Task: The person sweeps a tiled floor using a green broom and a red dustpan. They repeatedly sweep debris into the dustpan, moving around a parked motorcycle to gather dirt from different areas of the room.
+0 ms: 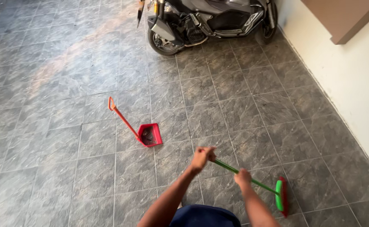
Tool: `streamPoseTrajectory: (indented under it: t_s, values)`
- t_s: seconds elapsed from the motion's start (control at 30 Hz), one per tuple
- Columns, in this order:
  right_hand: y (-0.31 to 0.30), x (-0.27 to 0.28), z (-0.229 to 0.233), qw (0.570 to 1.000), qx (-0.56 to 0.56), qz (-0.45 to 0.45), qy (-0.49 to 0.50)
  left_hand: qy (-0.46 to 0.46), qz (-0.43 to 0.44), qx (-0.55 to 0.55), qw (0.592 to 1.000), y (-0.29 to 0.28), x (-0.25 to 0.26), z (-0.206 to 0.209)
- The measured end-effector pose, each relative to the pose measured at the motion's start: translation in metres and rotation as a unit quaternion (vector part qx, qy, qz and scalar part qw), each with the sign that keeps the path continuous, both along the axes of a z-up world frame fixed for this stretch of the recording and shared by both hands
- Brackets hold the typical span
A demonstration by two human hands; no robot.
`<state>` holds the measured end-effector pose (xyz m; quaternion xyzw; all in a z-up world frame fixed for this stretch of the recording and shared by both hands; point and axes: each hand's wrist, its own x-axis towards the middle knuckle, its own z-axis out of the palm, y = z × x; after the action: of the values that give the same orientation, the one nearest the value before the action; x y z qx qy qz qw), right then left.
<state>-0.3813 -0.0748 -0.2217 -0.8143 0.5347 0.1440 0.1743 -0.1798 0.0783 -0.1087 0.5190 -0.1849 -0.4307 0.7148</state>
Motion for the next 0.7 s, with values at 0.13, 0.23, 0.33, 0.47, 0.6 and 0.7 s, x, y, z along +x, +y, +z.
streamPoseTrajectory:
  t_s: [0.13,0.23,0.33,0.47,0.6,0.7]
  values:
    - [0.03,0.086,0.015,0.986,0.023,0.062,-0.151,0.018,0.092,0.015,0.995,0.024,0.078,0.024]
    - [0.075,0.175,0.045,0.952,0.058,0.068,-0.291,-0.109,0.118,0.008,0.987,0.077,0.141,0.075]
    - [0.118,0.258,0.082,0.906,0.142,0.112,-0.383,-0.09,0.161,-0.093,0.979,0.12,0.194,0.135]
    - [0.132,0.331,0.114,0.901,0.188,0.207,-0.332,-0.094,0.23,-0.201,0.948,0.148,0.242,0.206]
    - [0.118,0.336,0.137,0.904,0.162,0.226,-0.324,-0.094,0.213,-0.266,0.935,0.148,0.255,0.23]
    - [0.078,0.297,0.148,0.942,0.259,0.112,-0.182,-0.038,0.212,-0.241,0.946,0.112,0.243,0.193]
